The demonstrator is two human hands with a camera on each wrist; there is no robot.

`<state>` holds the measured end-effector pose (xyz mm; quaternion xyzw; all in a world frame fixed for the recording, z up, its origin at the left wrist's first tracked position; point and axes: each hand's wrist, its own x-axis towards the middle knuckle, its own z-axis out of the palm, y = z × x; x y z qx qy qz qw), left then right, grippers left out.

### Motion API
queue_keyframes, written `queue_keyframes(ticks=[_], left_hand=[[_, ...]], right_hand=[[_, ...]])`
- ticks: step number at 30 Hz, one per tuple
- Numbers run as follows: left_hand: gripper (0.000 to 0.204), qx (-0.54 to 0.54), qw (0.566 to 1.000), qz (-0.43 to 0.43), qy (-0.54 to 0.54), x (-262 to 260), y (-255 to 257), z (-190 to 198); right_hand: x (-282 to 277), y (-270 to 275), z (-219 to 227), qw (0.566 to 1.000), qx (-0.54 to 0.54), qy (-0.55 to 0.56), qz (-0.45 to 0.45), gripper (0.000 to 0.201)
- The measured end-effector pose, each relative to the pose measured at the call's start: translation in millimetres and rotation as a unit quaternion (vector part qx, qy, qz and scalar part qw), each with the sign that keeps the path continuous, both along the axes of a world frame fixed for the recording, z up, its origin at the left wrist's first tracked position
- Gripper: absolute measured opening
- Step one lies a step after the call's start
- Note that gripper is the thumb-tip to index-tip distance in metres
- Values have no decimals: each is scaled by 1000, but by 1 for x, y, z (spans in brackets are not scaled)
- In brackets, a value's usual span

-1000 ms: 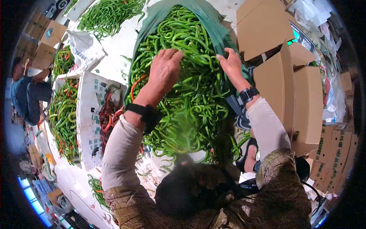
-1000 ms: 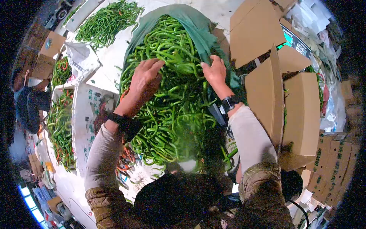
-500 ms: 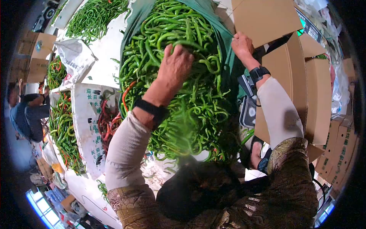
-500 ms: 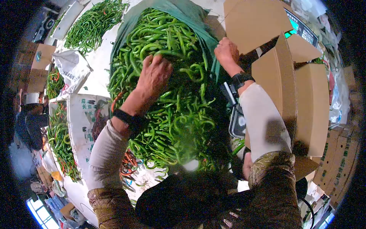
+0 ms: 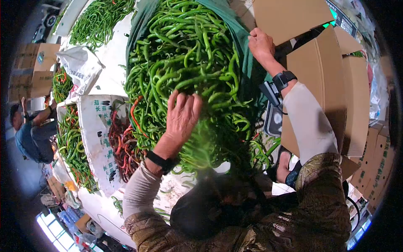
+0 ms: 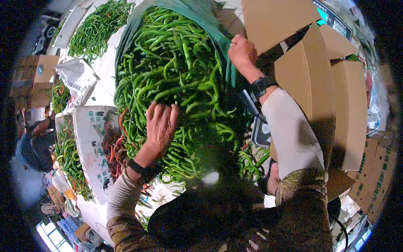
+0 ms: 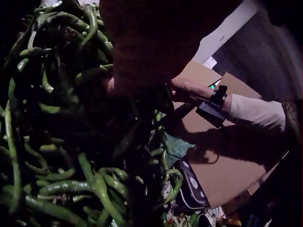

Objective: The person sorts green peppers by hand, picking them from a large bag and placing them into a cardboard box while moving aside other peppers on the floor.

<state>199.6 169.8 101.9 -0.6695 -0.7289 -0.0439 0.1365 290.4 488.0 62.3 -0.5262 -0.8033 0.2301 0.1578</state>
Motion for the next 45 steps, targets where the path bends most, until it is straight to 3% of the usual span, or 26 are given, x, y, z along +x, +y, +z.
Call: queue_keyframes(ticks=[6,14,19,26,28,32,34,36,38,42,45], left_hand=[[39,-32,997,61,-38,26,-40,-21],[35,-14,994,62,-93,42,-77,-34],[45,-47,983,59,-168,53,-105,-59],[50,-61,983,66,-160,56,-101,-52],[54,-57,982,85,-158,63,-99,-53],[59,-75,983,91,-143,73,-95,-33],[63,-31,966,34,-253,75,-94,-15],[61,17,972,26,-234,69,-91,0],[57,63,981,48,-176,54,-84,13],[62,65,983,122,-118,16,-50,43],[67,110,958,191,-183,-22,-34,35]], right_hand=[[3,1,-2,1000,-7,9,20,14],[3,-2,1,1000,-11,2,18,16],[3,1,-9,999,-2,25,31,18],[6,-11,-10,999,0,42,8,20],[7,-13,-18,993,33,113,15,23],[7,-47,4,989,38,141,8,24],[11,-68,17,986,11,166,17,23],[17,-83,20,984,-12,175,14,24],[25,-97,18,971,-62,227,45,24],[36,-143,32,966,-134,189,117,20],[38,-173,41,955,-104,192,200,13]])
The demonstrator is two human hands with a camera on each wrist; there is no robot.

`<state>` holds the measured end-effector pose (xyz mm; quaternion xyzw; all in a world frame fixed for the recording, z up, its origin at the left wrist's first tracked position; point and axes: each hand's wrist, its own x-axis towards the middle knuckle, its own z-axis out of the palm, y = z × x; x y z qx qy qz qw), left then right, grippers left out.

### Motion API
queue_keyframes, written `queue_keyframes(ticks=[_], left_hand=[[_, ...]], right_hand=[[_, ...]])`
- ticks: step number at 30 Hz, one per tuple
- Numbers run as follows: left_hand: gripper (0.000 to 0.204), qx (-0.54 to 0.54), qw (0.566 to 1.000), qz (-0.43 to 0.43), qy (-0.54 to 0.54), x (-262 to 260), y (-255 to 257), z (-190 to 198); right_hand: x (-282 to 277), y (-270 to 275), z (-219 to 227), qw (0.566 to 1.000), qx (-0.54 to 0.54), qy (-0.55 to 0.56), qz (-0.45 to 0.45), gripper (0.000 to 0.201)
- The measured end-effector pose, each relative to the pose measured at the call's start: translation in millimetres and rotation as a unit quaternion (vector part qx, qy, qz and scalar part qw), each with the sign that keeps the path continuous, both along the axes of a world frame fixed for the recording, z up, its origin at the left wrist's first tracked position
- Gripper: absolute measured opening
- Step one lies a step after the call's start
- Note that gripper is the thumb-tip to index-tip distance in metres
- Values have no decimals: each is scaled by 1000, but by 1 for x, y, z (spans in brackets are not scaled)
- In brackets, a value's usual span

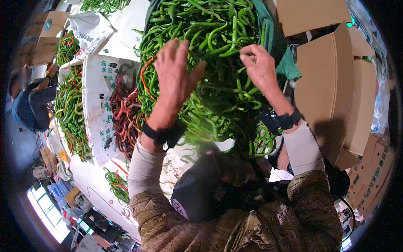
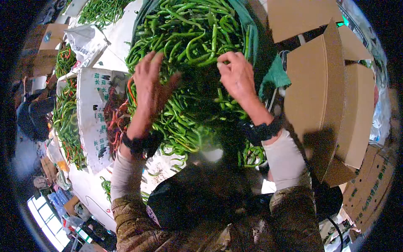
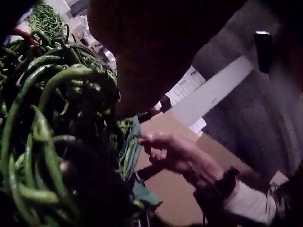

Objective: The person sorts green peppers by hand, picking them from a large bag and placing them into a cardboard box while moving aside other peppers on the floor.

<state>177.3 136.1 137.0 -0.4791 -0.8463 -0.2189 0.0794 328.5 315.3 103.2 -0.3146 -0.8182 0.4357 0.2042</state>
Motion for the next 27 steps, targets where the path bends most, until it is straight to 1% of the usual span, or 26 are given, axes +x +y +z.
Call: queue_keyframes(ticks=[1,2,3,4,5,6,7,9,10,11,13,14,15,16,17,19,21,22,24,25,26,27], left_hand=[[71,-1,1000,25,6,-18,2,-8],[73,-27,999,39,6,-34,3,-15],[74,-55,997,54,6,-42,4,-17],[74,-54,997,55,8,-45,4,-21],[74,-112,993,40,-2,-45,6,-20],[73,-169,985,25,-12,-44,8,-19],[73,-168,985,26,-11,-40,8,-19],[72,-159,987,-5,-28,-24,8,-13],[73,-97,995,-11,17,-14,3,-22],[75,-96,995,-15,8,-8,2,-24],[81,-115,993,-15,-5,-10,1,-30],[81,-114,993,-15,-6,-8,1,-30],[83,-110,993,-12,-41,-6,1,-30],[84,-107,991,-10,-75,-2,1,-29],[85,-93,995,-13,-43,10,-6,-31],[85,-121,989,-3,-83,34,-25,-40],[84,-84,988,-5,-131,55,-47,-57],[82,-59,989,3,-139,65,-54,-65],[78,-58,989,5,-137,70,-63,-71],[74,-54,990,5,-129,70,-66,-73],[73,-73,987,25,-142,69,-68,-74],[73,-73,987,24,-142,69,-69,-74]], right_hand=[[-2,-6,1,999,46,-16,20,13],[-5,-13,0,999,39,22,30,15],[-8,-16,-1,998,39,23,32,15],[-12,-19,-3,991,119,29,56,17],[-16,-23,-5,976,199,34,78,20],[-21,-27,-6,974,208,26,82,26],[-23,-29,-7,974,208,28,83,26],[-27,-35,-4,954,283,-15,95,30],[-29,-37,-5,954,287,-38,84,29],[-30,-38,-9,954,283,-38,85,29],[-33,-33,-17,929,354,-53,93,28],[-35,-32,-18,926,362,-39,103,24],[-32,-31,-18,925,363,-40,105,24],[-28,-31,-18,924,351,-62,141,21],[-22,-32,-15,921,336,-84,176,19],[-3,-41,-9,916,350,-62,184,18],[16,-54,-7,919,312,-122,208,20],[24,-61,-9,919,310,-125,210,20],[33,-76,-13,920,307,-147,194,32],[33,-77,-14,920,306,-146,196,32],[35,-76,-14,930,290,-130,182,34],[37,-75,-14,940,275,-115,168,37]])
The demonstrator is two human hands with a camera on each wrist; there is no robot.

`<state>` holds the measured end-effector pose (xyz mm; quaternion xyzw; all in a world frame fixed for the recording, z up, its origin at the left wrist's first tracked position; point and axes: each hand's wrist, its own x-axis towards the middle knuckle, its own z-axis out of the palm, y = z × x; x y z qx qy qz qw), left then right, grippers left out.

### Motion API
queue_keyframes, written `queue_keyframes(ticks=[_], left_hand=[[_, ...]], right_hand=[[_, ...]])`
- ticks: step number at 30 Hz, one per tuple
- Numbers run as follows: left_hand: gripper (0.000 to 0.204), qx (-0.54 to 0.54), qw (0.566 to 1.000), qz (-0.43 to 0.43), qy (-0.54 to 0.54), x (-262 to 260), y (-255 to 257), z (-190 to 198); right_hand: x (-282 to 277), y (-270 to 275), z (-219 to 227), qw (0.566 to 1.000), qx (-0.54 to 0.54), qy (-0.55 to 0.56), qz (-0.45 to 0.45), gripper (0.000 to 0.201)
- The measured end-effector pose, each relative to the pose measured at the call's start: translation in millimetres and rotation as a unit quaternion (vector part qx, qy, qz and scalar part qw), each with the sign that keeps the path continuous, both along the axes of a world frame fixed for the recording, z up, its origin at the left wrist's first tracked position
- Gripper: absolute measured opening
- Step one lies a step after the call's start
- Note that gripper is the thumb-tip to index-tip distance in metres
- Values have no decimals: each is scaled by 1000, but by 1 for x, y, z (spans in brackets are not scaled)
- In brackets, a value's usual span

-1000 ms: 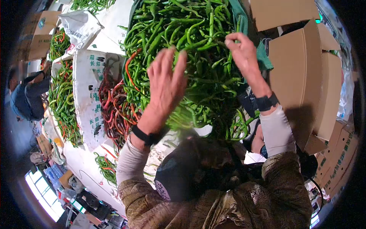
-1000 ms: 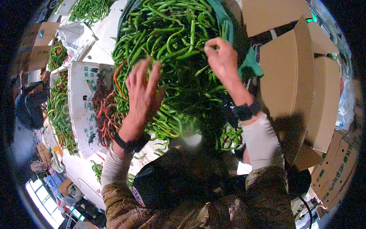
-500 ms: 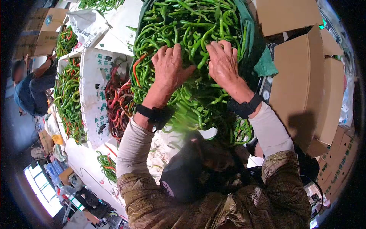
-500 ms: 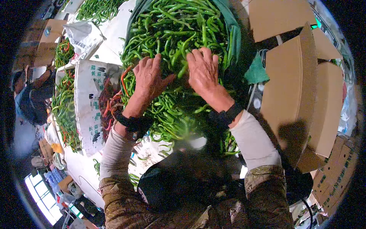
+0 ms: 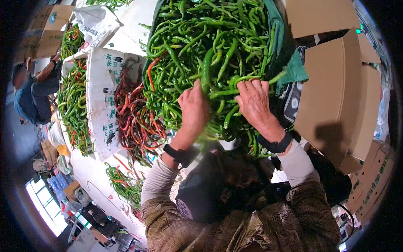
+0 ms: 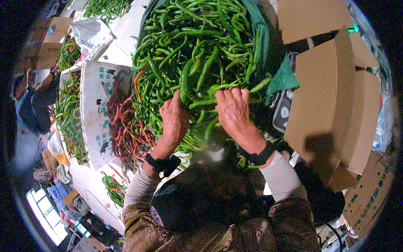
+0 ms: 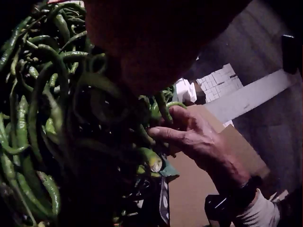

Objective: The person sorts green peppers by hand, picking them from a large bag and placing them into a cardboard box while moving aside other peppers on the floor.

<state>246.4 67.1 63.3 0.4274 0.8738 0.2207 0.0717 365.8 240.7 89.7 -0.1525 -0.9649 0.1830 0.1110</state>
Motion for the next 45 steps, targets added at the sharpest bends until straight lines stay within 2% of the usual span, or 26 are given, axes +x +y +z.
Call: queue_keyframes(ticks=[4,8,11,13,14,16,19,22,23,24,25,26,27,28,30,31,32,34,35,38,39,40,41,43,44,45], left_hand=[[66,48,998,22,-31,-15,4,23],[54,148,986,71,-12,-39,34,41],[47,90,993,66,-47,-66,51,35],[43,110,966,144,-182,-77,57,19],[41,188,953,124,-203,-83,54,9],[34,249,923,158,-246,-65,51,46],[26,315,920,171,-157,-41,33,87],[27,295,931,171,-132,-9,2,98],[28,301,930,165,-128,-2,-9,94],[28,307,930,160,-123,4,-20,87],[28,268,940,169,-130,10,-29,83],[29,202,958,142,-147,10,-41,70],[31,151,974,104,-133,12,-54,45],[33,103,986,63,-119,13,-65,20],[41,94,967,96,-217,26,-65,13],[47,117,908,176,-363,32,-65,12],[50,151,874,196,-418,35,-59,17],[51,193,900,162,-354,34,-63,-16],[53,143,935,147,-290,31,-59,-7],[54,150,945,132,-260,22,-48,-9],[64,140,951,140,-238,20,-43,-4],[64,141,951,140,-237,17,-37,2],[69,120,961,134,-211,15,-28,11],[81,101,978,120,-138,16,-14,9],[71,123,983,105,-90,19,-8,6],[64,110,985,87,-99,19,-10,-4]], right_hand=[[3,6,1,999,-17,-34,0,35],[3,0,-3,999,-49,-8,-18,33],[3,-2,10,997,-59,-43,-25,34],[9,-1,17,998,-56,-36,-16,33],[14,0,19,998,-55,-29,-5,33],[22,4,15,997,-68,-21,-11,31],[31,10,18,992,-124,-14,-11,31],[31,4,29,987,-158,8,2,33],[33,3,23,984,-177,19,-7,42],[35,3,19,984,-179,18,-8,42],[36,3,15,986,-164,17,-19,47],[37,0,8,988,-152,16,-28,52],[41,2,-5,990,-136,2,-23,66],[42,0,-8,989,-141,22,-47,69],[44,-1,1,985,-150,39,-76,75],[47,-1,5,985,-149,35,-77,75],[49,-3,9,985,-149,46,-72,76],[50,-8,9,985,-150,62,-61,78],[54,-10,5,986,-126,96,-58,79],[63,-16,-6,979,-103,157,-75,74],[65,-18,-9,969,-175,128,-123,64],[67,-19,-12,950,-245,99,-169,55],[69,-20,-15,944,-262,86,-181,38],[69,-21,-15,942,-268,91,-183,33],[68,-22,-14,939,-274,95,-184,29],[67,-23,-14,933,-290,107,-183,26]])
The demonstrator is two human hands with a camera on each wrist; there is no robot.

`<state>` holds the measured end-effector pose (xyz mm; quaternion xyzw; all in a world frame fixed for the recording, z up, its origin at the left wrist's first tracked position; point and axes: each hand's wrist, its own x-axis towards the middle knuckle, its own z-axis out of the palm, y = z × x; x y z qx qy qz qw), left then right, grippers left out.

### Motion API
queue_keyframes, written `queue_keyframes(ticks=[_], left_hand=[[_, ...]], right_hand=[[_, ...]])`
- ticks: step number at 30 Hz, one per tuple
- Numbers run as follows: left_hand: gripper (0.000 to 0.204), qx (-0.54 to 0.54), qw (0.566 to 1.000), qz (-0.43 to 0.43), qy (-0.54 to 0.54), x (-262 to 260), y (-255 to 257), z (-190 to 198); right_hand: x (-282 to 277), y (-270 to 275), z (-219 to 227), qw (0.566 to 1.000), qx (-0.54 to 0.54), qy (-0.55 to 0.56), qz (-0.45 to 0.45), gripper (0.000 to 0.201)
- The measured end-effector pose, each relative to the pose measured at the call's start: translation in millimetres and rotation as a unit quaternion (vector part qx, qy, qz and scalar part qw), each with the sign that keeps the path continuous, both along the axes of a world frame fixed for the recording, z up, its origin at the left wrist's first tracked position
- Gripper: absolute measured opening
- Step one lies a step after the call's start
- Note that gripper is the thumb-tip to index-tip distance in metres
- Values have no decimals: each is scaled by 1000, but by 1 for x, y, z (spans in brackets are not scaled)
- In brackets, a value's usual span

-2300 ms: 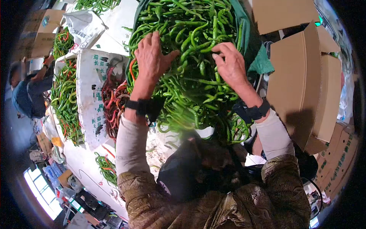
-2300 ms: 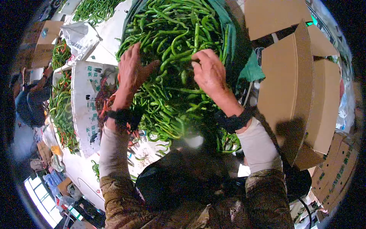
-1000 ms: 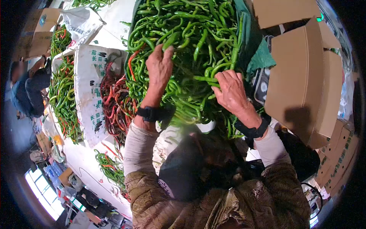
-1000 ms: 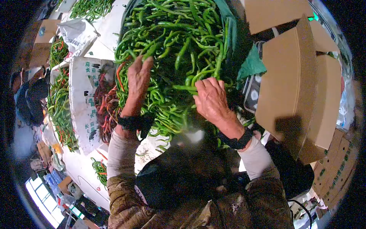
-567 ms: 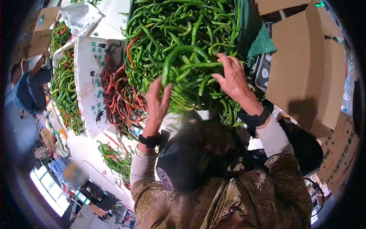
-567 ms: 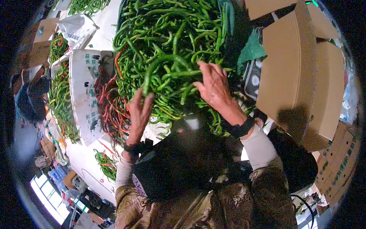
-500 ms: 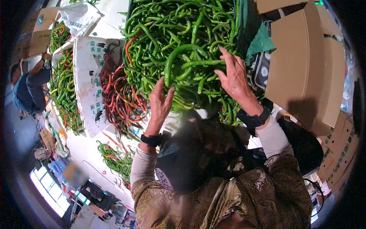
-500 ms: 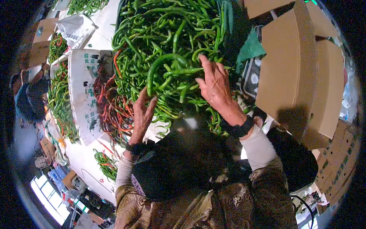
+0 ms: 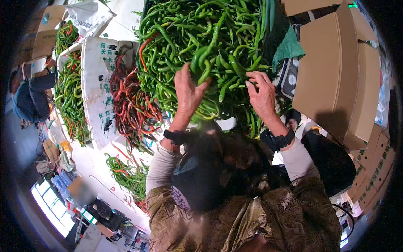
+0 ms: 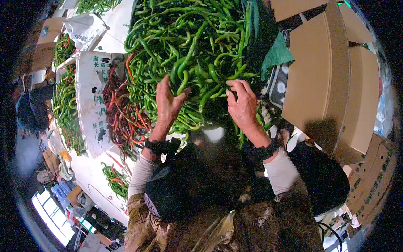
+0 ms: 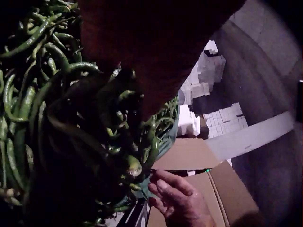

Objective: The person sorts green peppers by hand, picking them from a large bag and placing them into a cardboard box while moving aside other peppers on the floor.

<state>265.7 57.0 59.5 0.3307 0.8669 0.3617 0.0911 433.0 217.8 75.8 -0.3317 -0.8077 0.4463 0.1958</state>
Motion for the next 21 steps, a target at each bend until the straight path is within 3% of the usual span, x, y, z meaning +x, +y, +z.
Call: queue_keyframes(ticks=[2,7,10,13,15,17,20,21], left_hand=[[51,9,999,-48,15,6,4,3],[49,-31,997,-61,31,21,-5,-2],[49,-32,996,-88,17,21,-13,-9],[49,-3,995,-96,-1,28,-21,-7],[49,-42,993,-109,-26,31,-23,-8],[57,-51,991,-120,-40,31,-25,4],[70,-82,981,-174,-35,10,-29,24],[63,-117,971,-191,-85,-2,-29,41]], right_hand=[[-4,3,0,1000,-4,5,0,24],[-22,28,10,999,27,4,-41,14],[-65,53,23,994,109,31,-9,7],[-124,69,16,984,170,43,43,13],[-158,72,5,984,163,1,76,21],[-183,71,-5,981,125,-134,70,27],[-186,68,-9,978,106,-160,79,22],[-179,64,3,978,91,-168,88,21]])
